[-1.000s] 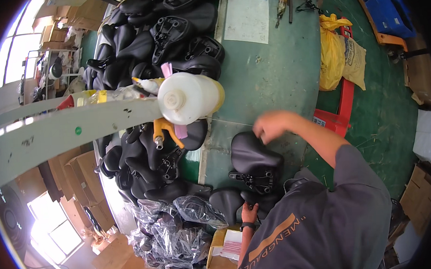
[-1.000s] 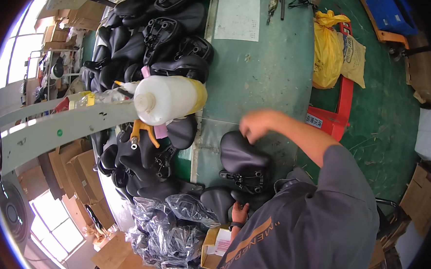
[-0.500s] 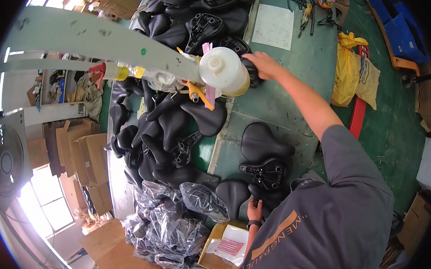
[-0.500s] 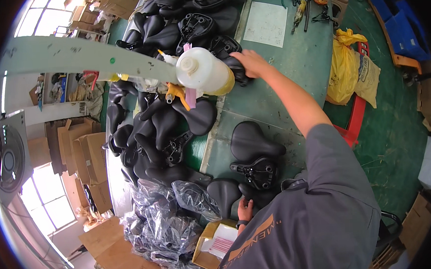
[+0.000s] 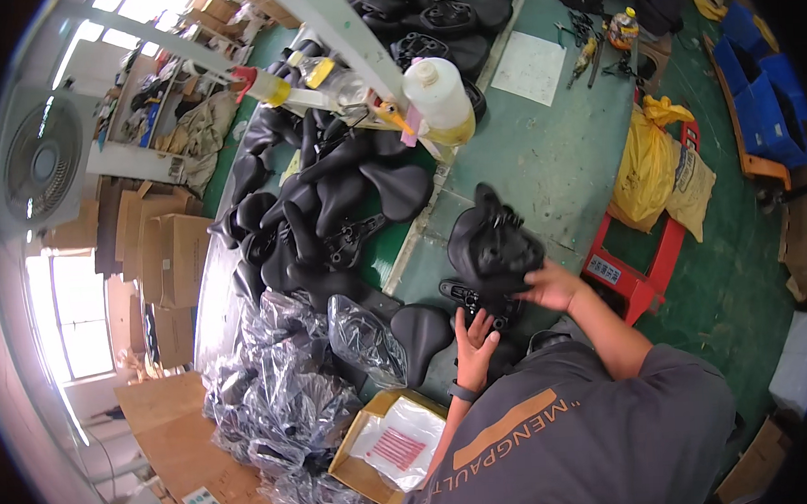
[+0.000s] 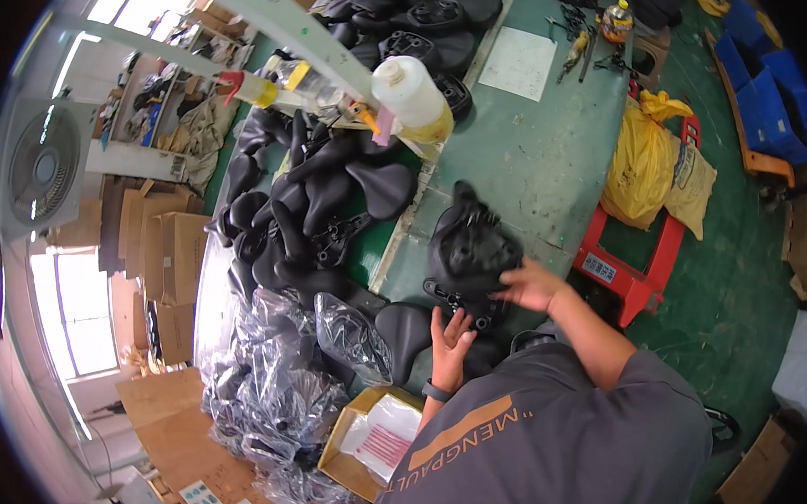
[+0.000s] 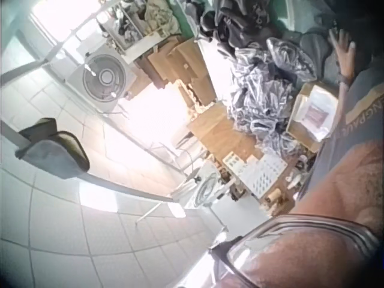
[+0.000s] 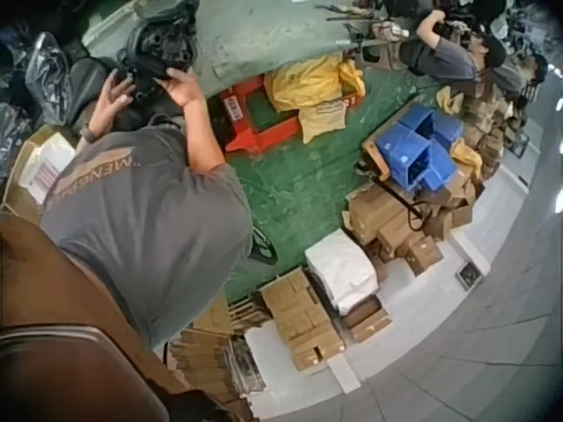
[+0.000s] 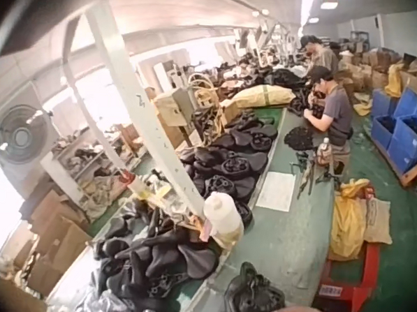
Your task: Inspecting and wiping down bicycle seats before putting them in plastic bags.
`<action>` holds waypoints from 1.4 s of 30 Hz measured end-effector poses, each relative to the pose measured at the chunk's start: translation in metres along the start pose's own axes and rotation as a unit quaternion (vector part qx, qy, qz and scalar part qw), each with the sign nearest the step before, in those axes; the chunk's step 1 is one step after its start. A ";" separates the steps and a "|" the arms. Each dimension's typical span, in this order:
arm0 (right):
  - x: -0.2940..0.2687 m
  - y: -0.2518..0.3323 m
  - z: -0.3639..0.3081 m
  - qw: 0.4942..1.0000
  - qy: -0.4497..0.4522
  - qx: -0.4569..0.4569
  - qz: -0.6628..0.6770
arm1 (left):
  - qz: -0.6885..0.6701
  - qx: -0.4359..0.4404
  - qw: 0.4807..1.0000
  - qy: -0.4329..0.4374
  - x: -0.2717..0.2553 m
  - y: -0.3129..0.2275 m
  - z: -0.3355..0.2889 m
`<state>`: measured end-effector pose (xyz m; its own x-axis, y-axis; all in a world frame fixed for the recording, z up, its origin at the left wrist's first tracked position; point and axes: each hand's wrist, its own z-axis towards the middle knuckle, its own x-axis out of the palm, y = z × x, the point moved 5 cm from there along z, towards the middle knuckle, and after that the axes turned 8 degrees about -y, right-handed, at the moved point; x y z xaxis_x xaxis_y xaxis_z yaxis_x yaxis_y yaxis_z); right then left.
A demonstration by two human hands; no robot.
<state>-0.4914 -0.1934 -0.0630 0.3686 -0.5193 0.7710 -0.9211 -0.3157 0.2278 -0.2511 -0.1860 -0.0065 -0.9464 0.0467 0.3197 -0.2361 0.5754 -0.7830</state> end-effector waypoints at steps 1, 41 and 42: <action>0.029 -0.025 -0.013 0.998 0.049 0.050 -0.006 | -0.010 0.013 1.000 -0.007 -0.012 0.006 -0.004; 0.046 -0.393 -0.234 0.838 -0.101 0.107 -0.525 | 0.472 0.128 0.787 -0.376 -0.425 0.172 -0.168; 0.051 -0.398 -0.233 0.837 -0.096 0.120 -0.525 | 0.459 0.116 0.792 -0.386 -0.431 0.171 -0.163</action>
<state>-0.1347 0.0906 0.0242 0.9938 0.0339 0.1057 -0.0335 -0.8165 0.5764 0.1528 0.0253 -0.1912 -0.5745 -0.2056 -0.7923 0.6802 0.4185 -0.6018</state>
